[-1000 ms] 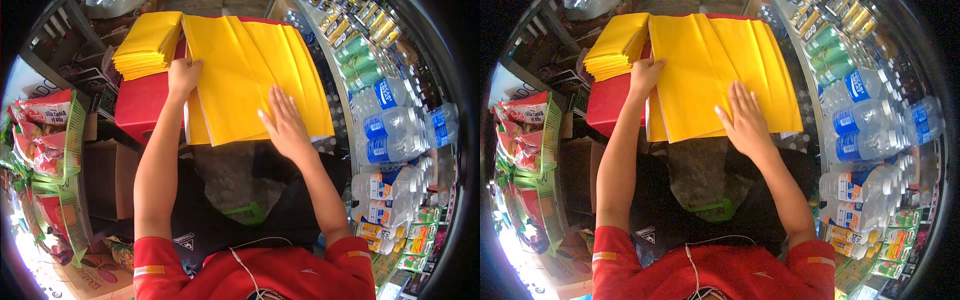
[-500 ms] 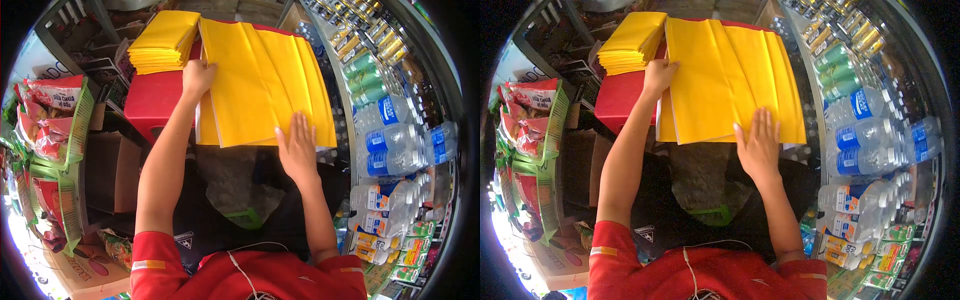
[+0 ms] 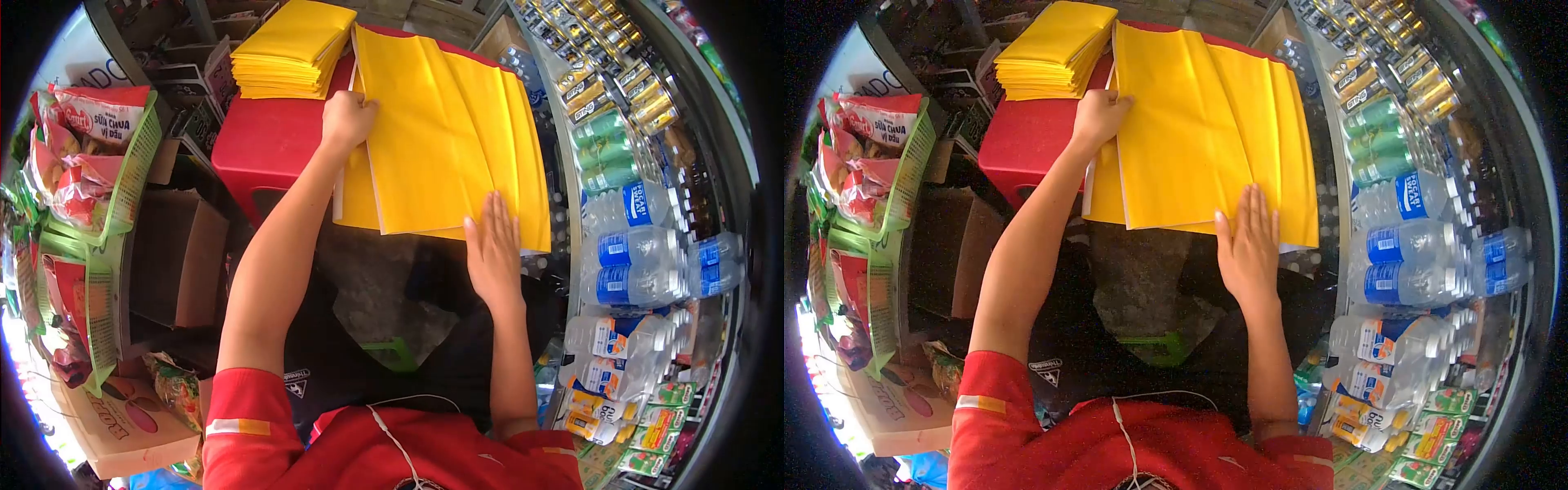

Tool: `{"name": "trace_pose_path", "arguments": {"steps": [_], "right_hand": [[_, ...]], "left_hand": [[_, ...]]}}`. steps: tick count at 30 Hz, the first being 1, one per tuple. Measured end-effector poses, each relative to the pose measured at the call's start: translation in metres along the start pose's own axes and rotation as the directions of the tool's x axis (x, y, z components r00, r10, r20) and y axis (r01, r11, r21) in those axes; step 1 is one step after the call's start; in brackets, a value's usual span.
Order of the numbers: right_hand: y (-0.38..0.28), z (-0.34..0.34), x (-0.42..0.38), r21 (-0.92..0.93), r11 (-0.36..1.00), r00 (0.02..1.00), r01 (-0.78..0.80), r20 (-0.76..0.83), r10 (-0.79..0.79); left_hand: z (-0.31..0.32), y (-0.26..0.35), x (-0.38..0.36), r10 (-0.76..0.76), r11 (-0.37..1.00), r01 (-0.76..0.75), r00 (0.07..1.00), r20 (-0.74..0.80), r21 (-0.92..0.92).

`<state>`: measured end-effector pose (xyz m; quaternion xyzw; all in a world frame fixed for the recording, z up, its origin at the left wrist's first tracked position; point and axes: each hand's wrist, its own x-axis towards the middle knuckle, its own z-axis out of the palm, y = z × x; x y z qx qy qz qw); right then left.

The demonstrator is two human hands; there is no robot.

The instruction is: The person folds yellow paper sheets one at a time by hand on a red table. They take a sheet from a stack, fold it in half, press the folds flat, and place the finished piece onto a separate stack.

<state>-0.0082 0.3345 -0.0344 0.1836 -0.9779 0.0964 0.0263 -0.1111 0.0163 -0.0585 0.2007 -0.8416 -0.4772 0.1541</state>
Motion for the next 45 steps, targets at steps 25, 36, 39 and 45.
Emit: {"name": "trace_pose_path", "arguments": {"steps": [25,36,39,45], "right_hand": [[0.011,-0.004,0.006,-0.028,0.999,0.999,0.028,0.027,-0.027],[0.025,-0.01,-0.022,-0.065,0.997,0.999,0.037,-0.006,-0.037],[0.025,-0.014,-0.019,-0.068,0.996,0.998,0.059,-0.014,-0.06],[0.024,-0.03,-0.014,0.024,0.997,0.997,0.068,-0.042,-0.067]], "left_hand": [[0.012,0.005,0.006,-0.045,0.979,0.023,0.993,-0.108,-0.201],[0.011,0.01,0.006,-0.031,0.985,0.011,0.993,-0.11,-0.173],[0.01,0.006,0.01,-0.054,0.984,0.043,0.997,-0.063,-0.172],[0.013,-0.002,0.017,-0.046,0.951,0.039,0.999,-0.014,-0.306]]}}
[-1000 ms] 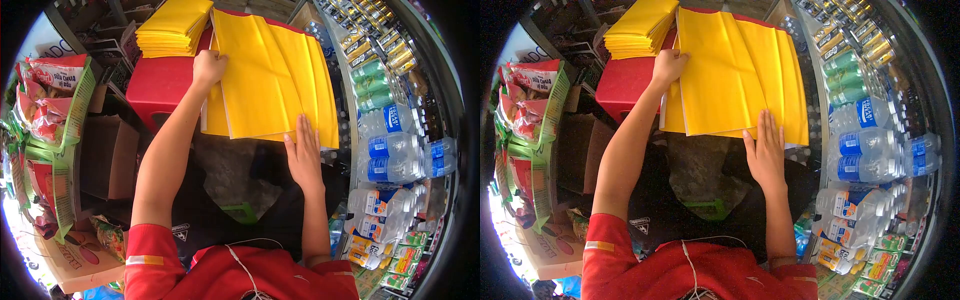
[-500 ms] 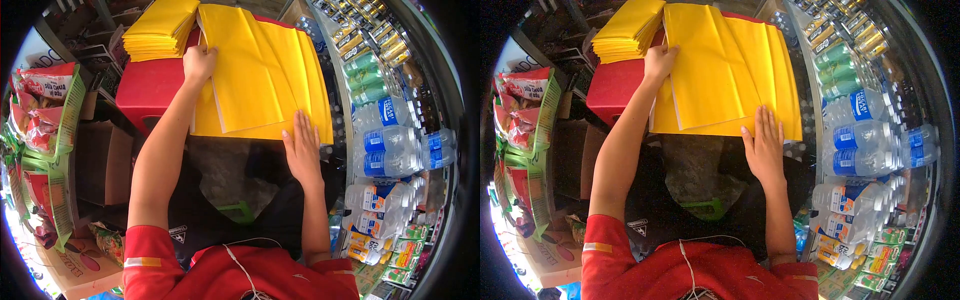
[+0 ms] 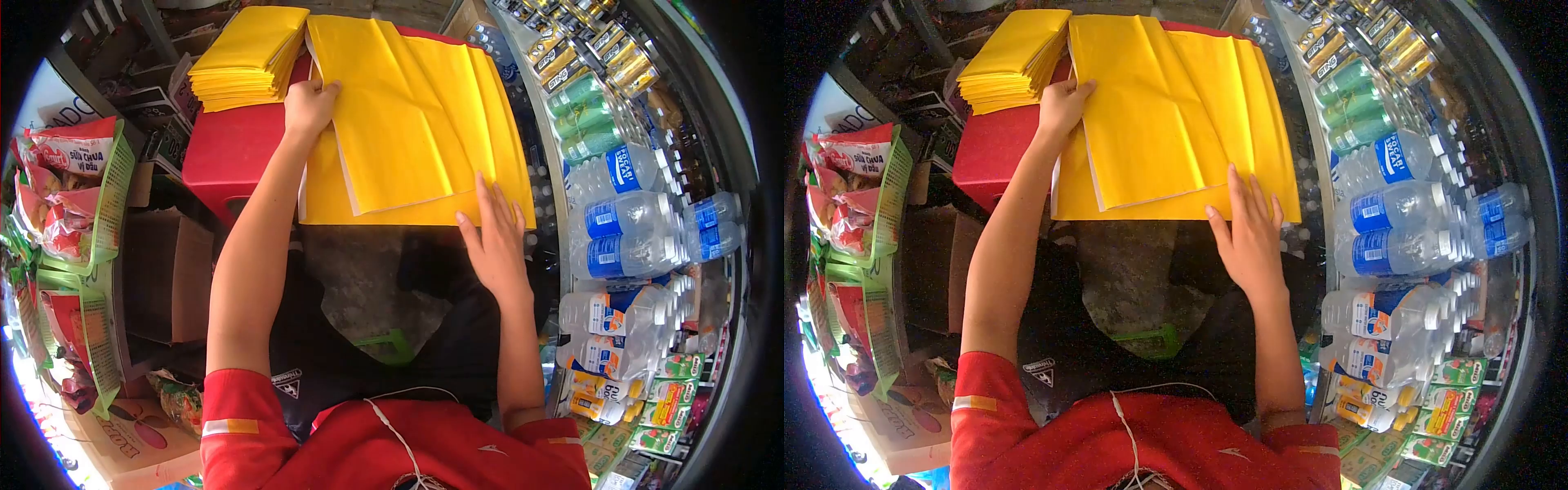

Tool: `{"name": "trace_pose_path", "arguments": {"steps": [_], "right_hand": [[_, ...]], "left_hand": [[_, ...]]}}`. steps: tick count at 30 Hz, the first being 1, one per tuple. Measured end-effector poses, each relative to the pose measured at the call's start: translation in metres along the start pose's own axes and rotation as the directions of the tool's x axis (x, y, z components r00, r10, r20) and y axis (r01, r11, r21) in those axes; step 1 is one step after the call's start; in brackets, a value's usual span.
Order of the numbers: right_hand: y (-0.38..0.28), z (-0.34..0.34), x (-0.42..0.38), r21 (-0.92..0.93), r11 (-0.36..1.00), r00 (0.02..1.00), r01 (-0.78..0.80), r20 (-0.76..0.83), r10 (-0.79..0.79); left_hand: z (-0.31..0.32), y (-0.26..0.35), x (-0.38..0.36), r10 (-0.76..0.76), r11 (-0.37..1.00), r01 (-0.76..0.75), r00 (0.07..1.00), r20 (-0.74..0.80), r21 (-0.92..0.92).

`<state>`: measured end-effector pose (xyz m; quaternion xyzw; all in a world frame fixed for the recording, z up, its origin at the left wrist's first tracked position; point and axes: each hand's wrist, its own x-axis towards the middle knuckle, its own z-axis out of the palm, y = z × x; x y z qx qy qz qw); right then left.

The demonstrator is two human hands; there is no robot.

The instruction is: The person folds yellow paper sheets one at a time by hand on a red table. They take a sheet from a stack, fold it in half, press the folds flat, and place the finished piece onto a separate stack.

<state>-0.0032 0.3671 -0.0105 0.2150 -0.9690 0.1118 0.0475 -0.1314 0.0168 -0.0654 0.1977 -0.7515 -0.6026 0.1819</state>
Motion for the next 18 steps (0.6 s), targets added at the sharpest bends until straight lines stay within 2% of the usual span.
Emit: {"name": "trace_pose_path", "arguments": {"steps": [2,4,9,14,17,18], "right_hand": [[0.005,-0.004,0.001,0.092,0.996,0.999,0.01,-0.035,-0.007],[0.011,-0.008,-0.001,0.182,0.982,0.996,0.041,-0.082,-0.026],[0.031,-0.012,-0.001,0.194,0.967,0.981,0.167,-0.136,-0.142],[0.027,-0.013,0.008,0.162,0.96,0.958,0.23,-0.214,-0.193],[0.015,-0.014,0.02,0.071,0.966,0.917,0.248,-0.339,-0.211],[0.019,-0.015,0.026,0.036,0.956,0.902,0.293,-0.341,-0.263]], "left_hand": [[0.0,-0.006,0.006,-0.004,0.995,0.007,0.999,0.041,-0.097],[-0.002,-0.001,0.004,-0.066,0.975,0.085,0.993,0.099,-0.205],[-0.004,0.029,-0.016,-0.17,0.843,0.279,0.949,0.264,-0.459],[-0.003,0.039,-0.025,-0.216,0.727,0.4,0.905,0.367,-0.559],[-0.006,0.053,-0.04,-0.216,0.73,0.429,0.883,0.416,-0.532],[-0.003,0.05,-0.039,-0.19,0.792,0.376,0.901,0.39,-0.481]]}}
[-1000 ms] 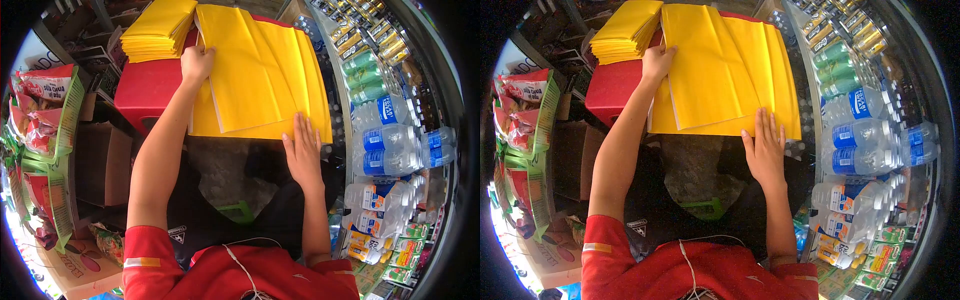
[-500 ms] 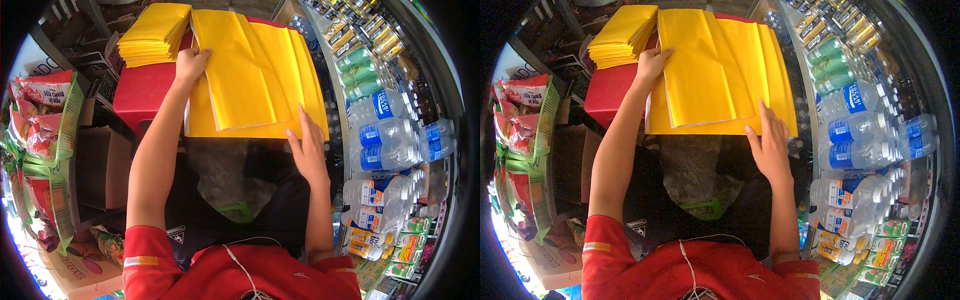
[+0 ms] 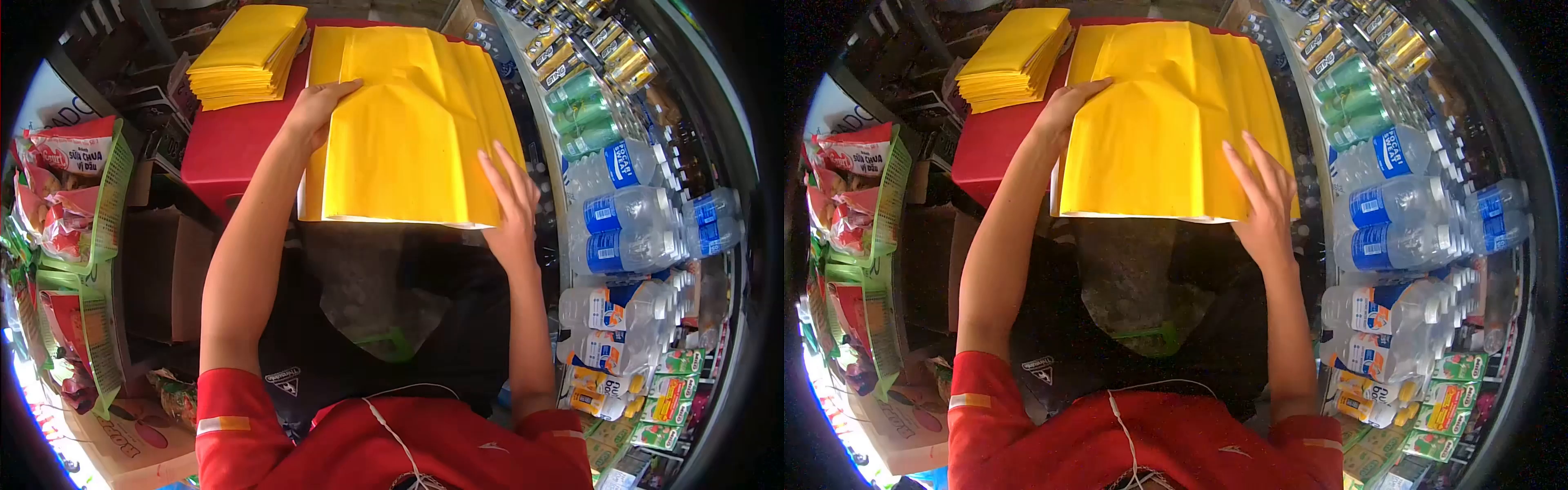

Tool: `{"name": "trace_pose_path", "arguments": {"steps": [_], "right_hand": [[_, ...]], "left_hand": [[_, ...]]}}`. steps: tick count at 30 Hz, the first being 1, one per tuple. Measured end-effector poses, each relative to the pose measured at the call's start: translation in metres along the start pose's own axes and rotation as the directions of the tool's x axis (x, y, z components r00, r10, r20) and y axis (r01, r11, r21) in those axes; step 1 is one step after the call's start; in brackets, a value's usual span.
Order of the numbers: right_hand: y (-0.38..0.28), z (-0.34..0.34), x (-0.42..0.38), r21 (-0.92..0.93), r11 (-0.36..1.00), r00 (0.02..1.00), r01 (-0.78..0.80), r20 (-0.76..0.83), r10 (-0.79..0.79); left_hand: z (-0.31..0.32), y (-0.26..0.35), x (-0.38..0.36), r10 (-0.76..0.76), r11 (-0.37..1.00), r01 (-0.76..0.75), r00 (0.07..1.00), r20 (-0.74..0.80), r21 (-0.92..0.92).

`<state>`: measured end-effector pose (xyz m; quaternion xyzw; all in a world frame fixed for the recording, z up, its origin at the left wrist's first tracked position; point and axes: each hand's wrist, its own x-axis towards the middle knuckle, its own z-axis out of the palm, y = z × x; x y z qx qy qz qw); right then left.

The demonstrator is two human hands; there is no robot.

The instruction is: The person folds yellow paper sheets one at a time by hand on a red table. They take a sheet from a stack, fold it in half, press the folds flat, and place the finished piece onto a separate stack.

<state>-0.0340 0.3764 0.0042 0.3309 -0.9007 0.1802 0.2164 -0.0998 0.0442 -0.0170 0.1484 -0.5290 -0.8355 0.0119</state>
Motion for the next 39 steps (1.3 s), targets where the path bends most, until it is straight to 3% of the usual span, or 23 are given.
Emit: {"name": "trace_pose_path", "arguments": {"steps": [2,3,4,5,6,9,14,18,22,27,31,33,39], "right_hand": [[0.009,0.001,0.008,-0.031,0.993,0.994,0.111,0.005,-0.11],[0.011,0.004,0.011,-0.019,0.99,0.991,0.137,-0.002,-0.137],[0.013,0.007,0.013,-0.009,0.986,0.986,0.165,-0.009,-0.165],[0.015,0.008,0.015,0.001,0.981,0.981,0.192,-0.014,-0.192],[0.015,0.009,0.015,-0.006,0.979,0.979,0.202,-0.016,-0.202],[0.016,0.017,0.008,-0.024,0.971,0.972,0.237,0.018,-0.236],[0.009,0.027,0.009,0.015,0.968,0.967,0.25,0.046,-0.251],[0.002,0.015,0.031,0.168,0.968,0.982,0.186,-0.009,-0.187],[-0.005,-0.004,0.05,0.179,0.982,0.996,0.053,-0.084,-0.039],[-0.003,-0.007,0.057,0.219,0.975,0.991,0.031,-0.137,0.0],[0.0,-0.003,0.045,0.222,0.968,0.99,0.119,-0.106,-0.097],[0.002,0.003,0.04,0.147,0.974,0.985,0.17,-0.005,-0.171],[0.007,0.023,0.027,0.053,0.983,0.968,0.177,0.171,-0.183]], "left_hand": [[-0.005,-0.007,0.005,0.081,0.981,-0.078,0.997,-0.01,0.178],[-0.01,-0.007,0.003,0.274,0.817,-0.228,0.962,-0.009,0.53],[-0.016,-0.008,0.0,0.443,0.513,-0.311,0.894,0.063,0.8],[-0.022,-0.009,-0.002,0.558,0.125,-0.312,0.807,0.193,0.942],[-0.024,-0.008,-0.006,0.588,0.088,-0.319,0.781,0.21,0.944],[-0.032,-0.003,-0.028,0.617,0.012,-0.509,0.681,0.394,0.861],[-0.033,0.007,-0.069,0.421,0.061,-0.622,0.725,0.545,0.781],[-0.052,0.014,-0.076,0.353,0.035,-0.65,0.719,0.599,0.759],[-0.058,0.02,-0.085,0.382,0.011,-0.675,0.685,0.621,0.738],[-0.051,0.013,-0.088,0.398,0.12,-0.744,0.642,0.655,0.657],[-0.056,0.006,-0.08,0.311,0.052,-0.757,0.632,0.709,0.652],[-0.057,0.004,-0.079,0.3,-0.002,-0.753,0.627,0.719,0.657],[-0.051,-0.006,-0.081,0.265,-0.065,-0.728,0.647,0.715,0.682]]}}
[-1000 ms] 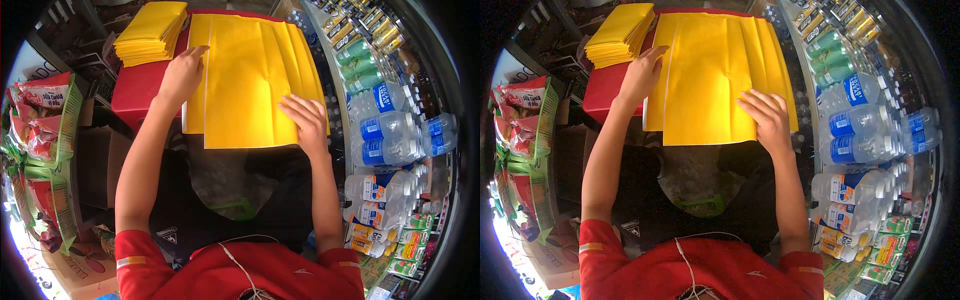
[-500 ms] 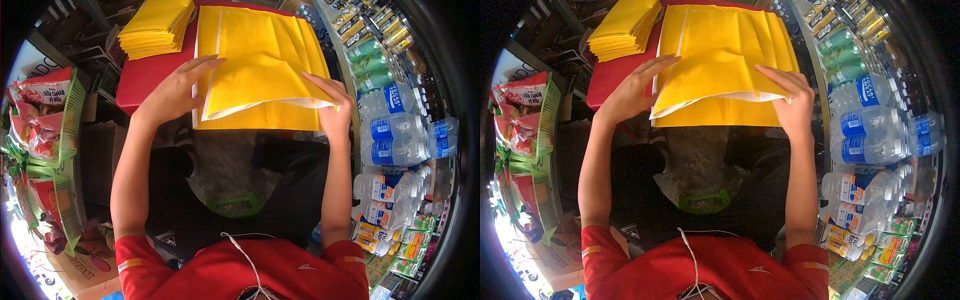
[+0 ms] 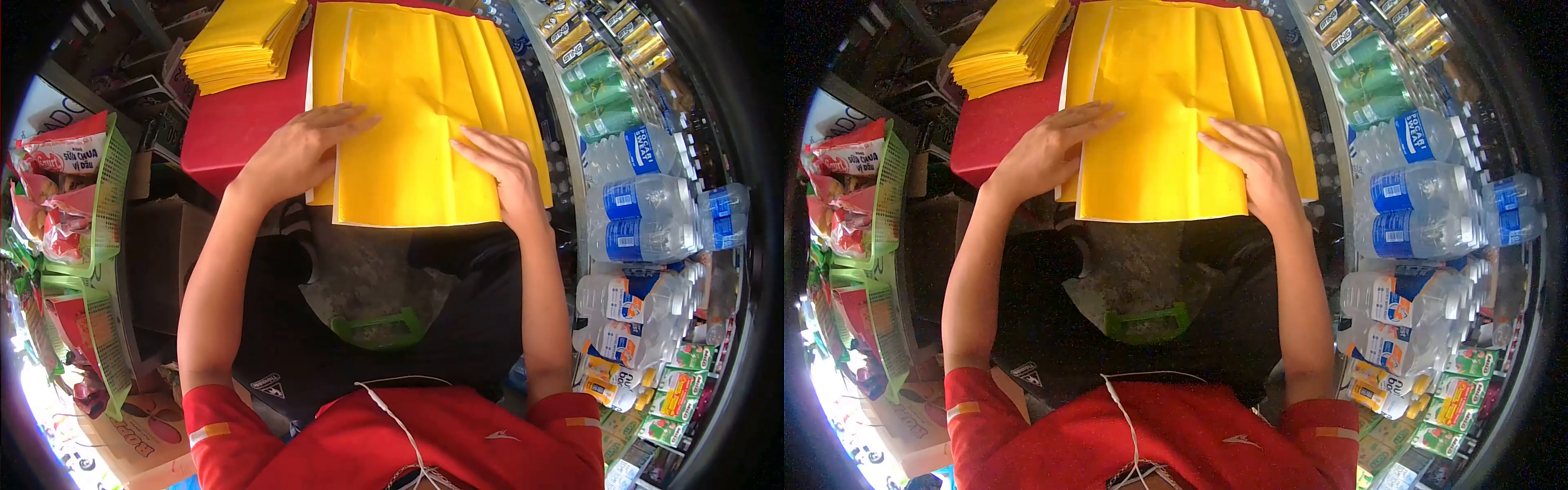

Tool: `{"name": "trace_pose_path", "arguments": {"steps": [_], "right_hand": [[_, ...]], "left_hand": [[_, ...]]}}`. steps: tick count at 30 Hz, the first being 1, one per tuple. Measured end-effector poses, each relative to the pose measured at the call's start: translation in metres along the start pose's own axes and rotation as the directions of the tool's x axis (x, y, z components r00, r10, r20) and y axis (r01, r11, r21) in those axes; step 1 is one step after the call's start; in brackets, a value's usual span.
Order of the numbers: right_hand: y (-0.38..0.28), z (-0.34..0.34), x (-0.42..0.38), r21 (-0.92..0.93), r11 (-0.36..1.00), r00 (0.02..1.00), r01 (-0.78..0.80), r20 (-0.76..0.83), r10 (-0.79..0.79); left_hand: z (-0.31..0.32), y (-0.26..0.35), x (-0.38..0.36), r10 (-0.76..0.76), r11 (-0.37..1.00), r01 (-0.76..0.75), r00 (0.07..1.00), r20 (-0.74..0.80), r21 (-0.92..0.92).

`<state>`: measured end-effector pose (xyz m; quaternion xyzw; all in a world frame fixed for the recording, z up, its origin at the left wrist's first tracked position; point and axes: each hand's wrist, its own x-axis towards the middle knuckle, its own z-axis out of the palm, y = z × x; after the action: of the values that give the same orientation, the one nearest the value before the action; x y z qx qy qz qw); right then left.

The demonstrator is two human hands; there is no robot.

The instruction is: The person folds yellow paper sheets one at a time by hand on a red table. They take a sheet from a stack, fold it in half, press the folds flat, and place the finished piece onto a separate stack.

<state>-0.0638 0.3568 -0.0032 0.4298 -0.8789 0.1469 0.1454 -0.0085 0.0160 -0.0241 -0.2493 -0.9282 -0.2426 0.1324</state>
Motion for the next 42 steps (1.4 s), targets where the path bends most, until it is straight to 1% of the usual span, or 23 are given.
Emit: {"name": "trace_pose_path", "arguments": {"steps": [2,5,8,9,14,15,17,18,19,21,22,23,24,25,26,28,31,33,34,36,37,40,42], "right_hand": [[-0.001,0.004,-0.001,0.013,1.0,1.0,0.006,0.001,-0.006],[0.006,0.003,-0.008,0.024,1.0,0.998,0.005,0.064,-0.007],[0.008,0.003,-0.013,0.08,0.995,0.997,-0.064,0.049,0.06],[0.007,0.002,-0.013,0.097,0.993,0.997,-0.069,0.037,0.066],[0.018,0.008,-0.013,0.171,0.985,0.999,-0.038,0.028,0.034],[0.02,0.009,-0.012,0.19,0.981,0.999,-0.036,0.035,0.03],[0.022,0.007,-0.009,0.354,0.927,0.993,-0.12,0.054,0.108],[0.025,0.007,-0.008,0.433,0.887,0.987,-0.16,0.069,0.144],[0.034,0.011,-0.005,0.524,0.814,0.967,-0.251,0.109,0.229],[0.036,0.004,0.003,0.502,0.768,0.917,-0.397,0.189,0.35],[0.036,0.0,0.008,0.488,0.738,0.884,-0.466,0.227,0.409],[0.044,0.0,0.013,0.479,0.71,0.857,-0.516,0.304,0.417],[0.052,0.004,0.019,0.537,0.684,0.869,-0.495,0.297,0.396],[0.06,0.011,0.023,0.59,0.655,0.881,-0.473,0.291,0.374],[0.066,0.015,0.027,0.641,0.623,0.892,-0.449,0.283,0.352],[0.074,0.015,0.036,0.632,0.599,0.869,-0.493,0.329,0.368],[0.082,0.017,0.048,0.611,0.565,0.832,-0.555,0.384,0.402],[0.09,0.021,0.06,0.575,0.55,0.795,-0.606,0.426,0.432],[0.092,0.023,0.064,0.557,0.566,0.794,-0.607,0.417,0.441],[0.095,0.03,0.071,0.521,0.597,0.793,-0.61,0.403,0.457],[0.097,0.036,0.07,0.529,0.598,0.798,-0.602,0.362,0.482],[0.1,0.051,0.068,0.558,0.601,0.808,-0.572,0.261,0.528],[0.099,0.051,0.064,0.584,0.597,0.815,-0.55,0.22,0.536]], "left_hand": [[0.005,0.006,0.0,0.047,0.998,-0.045,0.998,-0.036,0.047],[0.012,-0.005,-0.003,0.058,0.996,-0.065,0.993,0.099,0.064],[0.005,-0.002,0.0,-0.003,1.0,0.002,0.991,0.131,0.003],[0.004,-0.002,0.001,0.002,1.0,-0.002,0.991,0.135,0.002],[0.004,0.0,0.001,-0.004,1.0,0.008,0.987,0.158,-0.022],[0.006,-0.002,0.001,0.041,0.999,-0.042,0.99,0.135,0.005],[0.009,-0.009,-0.001,0.131,0.988,-0.138,0.987,0.096,0.064],[0.008,-0.009,-0.001,-0.027,0.999,0.031,0.993,0.118,-0.034],[0.006,-0.008,0.0,-0.181,0.971,0.201,0.971,0.153,-0.126],[0.006,-0.007,0.004,-0.349,0.887,0.385,0.921,0.174,-0.256],[0.006,-0.008,0.006,-0.375,0.864,0.404,0.915,0.15,-0.3],[0.006,-0.011,0.009,-0.402,0.84,0.421,0.907,0.127,-0.343],[0.006,-0.014,0.011,-0.431,0.813,0.436,0.896,0.104,-0.386],[0.007,-0.019,0.015,-0.433,0.817,0.426,0.898,0.073,-0.388],[0.009,-0.023,0.02,-0.47,0.795,0.457,0.88,0.072,-0.399],[0.014,-0.03,0.033,-0.541,0.745,0.515,0.838,0.066,-0.424],[0.027,-0.037,0.052,-0.538,0.761,0.425,0.835,-0.111,-0.491],[0.026,-0.042,0.064,-0.557,0.811,0.512,0.824,-0.106,-0.281],[0.025,-0.044,0.069,-0.566,0.821,0.546,0.818,-0.108,-0.168],[0.032,-0.047,0.073,-0.552,0.832,0.517,0.805,-0.216,-0.2],[0.036,-0.049,0.074,-0.546,0.837,0.503,0.794,-0.268,-0.215],[0.035,-0.044,0.076,-0.55,0.834,0.539,0.797,-0.249,-0.118],[0.033,-0.044,0.078,-0.572,0.82,0.56,0.791,-0.217,-0.12]]}}
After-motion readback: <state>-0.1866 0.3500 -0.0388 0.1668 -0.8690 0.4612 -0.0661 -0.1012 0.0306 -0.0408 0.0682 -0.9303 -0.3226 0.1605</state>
